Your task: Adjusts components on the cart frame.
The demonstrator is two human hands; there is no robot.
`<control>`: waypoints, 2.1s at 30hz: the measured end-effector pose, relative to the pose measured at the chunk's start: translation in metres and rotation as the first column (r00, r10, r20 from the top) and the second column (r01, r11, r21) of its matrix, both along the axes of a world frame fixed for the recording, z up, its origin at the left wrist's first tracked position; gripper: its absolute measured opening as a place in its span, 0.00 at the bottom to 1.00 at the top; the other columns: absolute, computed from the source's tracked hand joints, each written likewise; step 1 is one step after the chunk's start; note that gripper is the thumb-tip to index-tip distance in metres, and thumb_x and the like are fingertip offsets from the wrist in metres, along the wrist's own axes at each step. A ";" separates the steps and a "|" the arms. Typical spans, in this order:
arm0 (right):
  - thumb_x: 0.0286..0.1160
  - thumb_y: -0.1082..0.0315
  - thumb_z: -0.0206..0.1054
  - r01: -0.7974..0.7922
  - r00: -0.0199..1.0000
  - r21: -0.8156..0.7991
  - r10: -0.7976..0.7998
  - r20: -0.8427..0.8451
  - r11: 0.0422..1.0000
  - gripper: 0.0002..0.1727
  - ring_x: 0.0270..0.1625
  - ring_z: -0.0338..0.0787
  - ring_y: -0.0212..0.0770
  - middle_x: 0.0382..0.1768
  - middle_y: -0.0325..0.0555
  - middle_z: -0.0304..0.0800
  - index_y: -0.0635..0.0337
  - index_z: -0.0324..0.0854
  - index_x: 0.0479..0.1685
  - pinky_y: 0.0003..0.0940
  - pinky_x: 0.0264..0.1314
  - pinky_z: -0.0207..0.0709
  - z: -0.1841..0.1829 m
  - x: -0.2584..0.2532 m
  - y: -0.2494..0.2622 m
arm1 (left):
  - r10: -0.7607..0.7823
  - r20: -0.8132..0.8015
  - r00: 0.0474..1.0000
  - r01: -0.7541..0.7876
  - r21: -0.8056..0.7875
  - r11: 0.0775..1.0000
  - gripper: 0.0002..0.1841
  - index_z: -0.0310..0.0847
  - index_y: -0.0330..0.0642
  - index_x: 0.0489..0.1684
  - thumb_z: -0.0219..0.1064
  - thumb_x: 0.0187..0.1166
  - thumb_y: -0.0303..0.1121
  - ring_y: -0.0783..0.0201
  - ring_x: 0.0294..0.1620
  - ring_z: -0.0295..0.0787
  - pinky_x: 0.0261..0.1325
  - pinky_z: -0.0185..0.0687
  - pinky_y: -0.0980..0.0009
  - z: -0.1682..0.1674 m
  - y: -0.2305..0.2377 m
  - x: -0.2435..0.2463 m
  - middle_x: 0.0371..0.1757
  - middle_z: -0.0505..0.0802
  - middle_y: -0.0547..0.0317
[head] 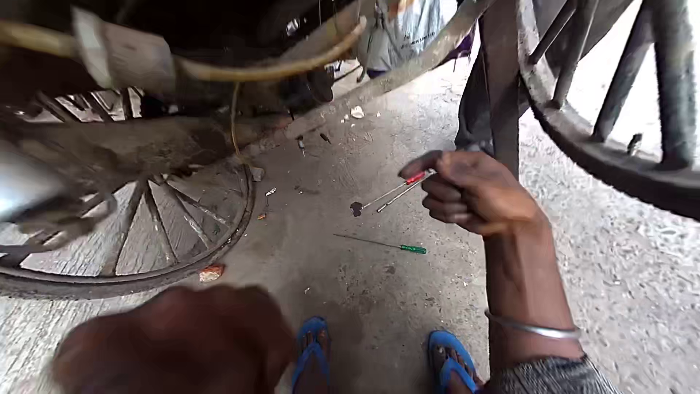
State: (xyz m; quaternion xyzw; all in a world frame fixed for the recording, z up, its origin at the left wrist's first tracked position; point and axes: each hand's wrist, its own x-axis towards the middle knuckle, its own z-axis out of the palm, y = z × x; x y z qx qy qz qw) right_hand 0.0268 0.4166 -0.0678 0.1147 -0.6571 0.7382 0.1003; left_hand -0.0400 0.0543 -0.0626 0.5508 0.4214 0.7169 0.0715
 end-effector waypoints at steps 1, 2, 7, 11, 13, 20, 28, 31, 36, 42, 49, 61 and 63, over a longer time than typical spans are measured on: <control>0.95 0.52 0.45 0.070 0.981 -0.008 -0.067 0.179 0.998 0.23 0.08 0.54 0.19 0.09 0.23 0.58 0.52 0.86 0.55 0.15 0.08 0.52 -0.029 -0.020 0.004 | 0.042 0.082 0.996 -0.047 0.055 0.997 0.10 0.90 0.54 0.39 0.70 0.78 0.47 0.81 0.18 0.81 0.20 0.75 0.85 -0.015 0.048 -0.002 0.21 0.88 0.76; 0.96 0.50 0.43 0.130 0.937 -0.016 -0.117 0.329 0.991 0.24 0.07 0.53 0.20 0.10 0.24 0.57 0.52 0.84 0.54 0.16 0.07 0.51 -0.058 -0.039 0.003 | -0.082 0.146 0.986 0.086 -0.019 0.996 0.14 0.94 0.52 0.49 0.73 0.76 0.48 0.84 0.13 0.74 0.16 0.70 0.87 -0.025 0.081 -0.019 0.16 0.84 0.79; 0.94 0.50 0.49 0.300 0.779 -0.076 -0.199 0.594 0.951 0.20 0.09 0.51 0.23 0.12 0.25 0.57 0.49 0.83 0.45 0.19 0.08 0.48 -0.156 -0.108 0.011 | -0.017 0.372 0.928 0.193 -0.442 0.876 0.18 0.82 0.42 0.72 0.64 0.85 0.28 0.80 0.14 0.64 0.15 0.60 0.83 -0.079 0.182 -0.108 0.26 0.85 0.67; 0.94 0.51 0.52 0.348 0.664 0.110 -0.328 0.672 0.931 0.19 0.09 0.56 0.26 0.14 0.31 0.61 0.54 0.84 0.52 0.21 0.09 0.52 -0.189 -0.144 0.027 | 0.392 0.390 0.834 -0.151 -0.522 0.840 0.17 0.81 0.41 0.71 0.66 0.86 0.31 0.76 0.11 0.61 0.12 0.59 0.80 -0.117 0.238 -0.155 0.21 0.78 0.64; 0.94 0.52 0.53 0.228 0.654 0.307 -0.379 0.655 0.924 0.18 0.10 0.60 0.29 0.16 0.34 0.64 0.55 0.82 0.55 0.23 0.11 0.55 -0.188 -0.162 0.042 | 0.582 0.275 0.765 -0.337 -0.599 0.726 0.18 0.82 0.42 0.70 0.67 0.86 0.36 0.72 0.13 0.64 0.14 0.61 0.77 -0.131 0.253 -0.191 0.24 0.80 0.61; 0.91 0.51 0.57 0.020 0.761 0.664 -0.442 0.474 0.748 0.20 0.14 0.62 0.33 0.18 0.38 0.66 0.59 0.83 0.45 0.30 0.17 0.59 -0.146 -0.231 0.080 | 0.720 -0.089 0.689 -0.440 -0.840 0.317 0.21 0.78 0.42 0.73 0.53 0.94 0.45 0.63 0.23 0.72 0.26 0.71 0.66 -0.138 0.259 -0.288 0.41 0.85 0.51; 0.74 0.57 0.70 0.175 0.865 0.790 -0.475 0.162 0.588 0.12 0.36 0.87 0.49 0.31 0.49 0.90 0.56 0.93 0.37 0.58 0.41 0.76 -0.128 -0.278 0.075 | 0.709 0.137 0.692 -0.383 -0.763 0.521 0.24 0.71 0.53 0.83 0.53 0.93 0.49 0.66 0.22 0.69 0.23 0.67 0.71 -0.131 0.284 -0.322 0.39 0.78 0.56; 0.80 0.53 0.66 0.193 0.817 0.774 -0.536 0.214 0.603 0.18 0.42 0.89 0.53 0.37 0.54 0.91 0.59 0.91 0.43 0.62 0.46 0.78 -0.139 -0.282 0.079 | 0.701 0.266 0.661 -0.388 -0.679 0.623 0.23 0.74 0.57 0.81 0.60 0.90 0.50 0.68 0.19 0.64 0.19 0.61 0.74 -0.130 0.294 -0.325 0.38 0.76 0.58; 0.90 0.57 0.59 0.364 0.783 0.400 -0.509 0.358 0.841 0.16 0.14 0.62 0.30 0.26 0.39 0.75 0.53 0.85 0.64 0.28 0.15 0.58 -0.155 -0.285 0.070 | 0.664 0.339 0.666 -0.356 -0.638 0.683 0.14 0.87 0.49 0.60 0.68 0.86 0.43 0.73 0.14 0.59 0.14 0.54 0.78 -0.128 0.302 -0.330 0.30 0.78 0.64; 0.95 0.48 0.48 0.375 0.877 -0.053 -0.336 0.343 0.926 0.22 0.10 0.53 0.27 0.15 0.28 0.57 0.52 0.80 0.64 0.22 0.10 0.49 -0.155 -0.298 0.060 | 0.616 0.477 0.627 -0.237 -0.637 0.733 0.10 0.83 0.46 0.50 0.63 0.88 0.41 0.77 0.11 0.56 0.13 0.54 0.83 -0.122 0.285 -0.326 0.19 0.68 0.72; 0.90 0.50 0.59 0.290 0.895 0.069 -0.296 0.335 0.955 0.18 0.08 0.53 0.27 0.14 0.31 0.60 0.55 0.84 0.50 0.22 0.09 0.50 -0.149 -0.304 0.044 | 0.551 0.517 0.655 -0.228 -0.560 0.796 0.09 0.83 0.45 0.51 0.63 0.88 0.39 0.78 0.11 0.57 0.14 0.56 0.83 -0.137 0.274 -0.324 0.20 0.72 0.72; 0.95 0.55 0.49 0.248 0.932 -0.092 -0.212 0.294 0.964 0.17 0.09 0.54 0.26 0.13 0.29 0.58 0.55 0.81 0.49 0.21 0.10 0.49 -0.157 -0.310 0.034 | 0.405 0.482 0.777 -0.103 -0.537 0.837 0.13 0.82 0.44 0.65 0.56 0.92 0.32 0.78 0.15 0.60 0.15 0.56 0.83 -0.137 0.268 -0.329 0.41 0.87 0.64; 0.97 0.56 0.46 0.243 0.944 -0.190 -0.187 0.273 0.951 0.19 0.09 0.54 0.25 0.12 0.29 0.58 0.55 0.78 0.43 0.20 0.09 0.49 -0.159 -0.312 0.031 | 0.401 0.550 0.733 -0.090 -0.505 0.858 0.11 0.83 0.46 0.60 0.57 0.92 0.35 0.78 0.16 0.63 0.16 0.56 0.83 -0.137 0.272 -0.329 0.45 0.90 0.63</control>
